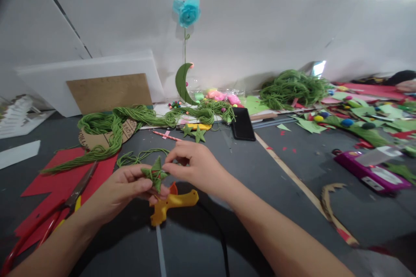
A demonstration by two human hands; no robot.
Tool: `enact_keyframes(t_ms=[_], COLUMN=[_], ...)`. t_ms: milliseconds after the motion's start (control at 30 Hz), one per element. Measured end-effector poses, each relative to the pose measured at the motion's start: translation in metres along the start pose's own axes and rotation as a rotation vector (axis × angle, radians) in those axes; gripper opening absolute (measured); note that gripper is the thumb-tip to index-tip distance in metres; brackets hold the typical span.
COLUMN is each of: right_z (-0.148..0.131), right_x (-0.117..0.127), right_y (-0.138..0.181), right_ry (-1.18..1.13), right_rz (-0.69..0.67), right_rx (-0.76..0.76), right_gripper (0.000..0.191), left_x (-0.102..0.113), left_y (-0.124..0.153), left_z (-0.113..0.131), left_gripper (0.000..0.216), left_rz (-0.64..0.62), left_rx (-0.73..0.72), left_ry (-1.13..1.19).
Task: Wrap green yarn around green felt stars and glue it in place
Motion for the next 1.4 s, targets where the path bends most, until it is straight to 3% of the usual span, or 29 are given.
enact_keyframes(t_ms=[133, 233, 367, 500, 633, 833, 1100, 1267, 1400], right_z=[0.012, 0.020, 0.020, 0.009, -0.002, -0.006, 0.018, 0.024, 0.028], right_x=[-0.015, -0.023, -0.020, -0.011, -0.003, -0.005, -0.016, -0.013, -0.018], right_y=[-0.003, -0.004, -0.002, 0.002, 0.005, 0.005, -0.002, -0.008, -0.009], right_ry=[-0.389, -0.559, -0.570, -0.344, -0.081, 0.120, -0.117, -0.190, -0.249], right_rz=[-0.284, -0.357, -0.355, -0.340, -0.222, -0.073, -0.131, -0.108, -0.085], right_rx=[-0.228, -0.352, -0.366, -0.229, -0.114, -0.029, -0.281, -0.312, -0.332], right_gripper=[0.009, 0.009, 0.008, 0.008, 0.003, 0.008, 0.006, 0.009, 0.010], left_x=[-0.002, 0.000, 0.001, 0.001, 0.001, 0.004, 0.004, 0.009, 0.007], left_y=[0.000, -0.001, -0.002, -0.001, -0.001, -0.003, -0.006, -0.008, -0.008], left_z=[0.000, 0.001, 0.004, 0.003, 0.000, -0.003, -0.002, 0.000, 0.000], left_gripper=[0.011, 0.010, 0.007, 0.008, 0.010, 0.011, 0.013, 0.010, 0.014], left_rz=[0.016, 0.039, 0.019, 0.001, -0.007, 0.044, 0.043, 0.181, 0.195], left_rx=[-0.010, -0.030, -0.083, -0.077, -0.055, -0.041, -0.020, -0.046, -0.069], left_ry=[-0.023, -0.075, -0.163, -0.189, -0.190, -0.221, -0.132, -0.131, -0.161])
Point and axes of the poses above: each hand's wrist, its own y-axis away from the middle knuckle, its own x-axis out of the back of the hand, z = x × y, the point moved 5 cm from there along -y, towards the middle knuckle, and after that the axes turned 12 degrees about -x, right-handed, at the moved point
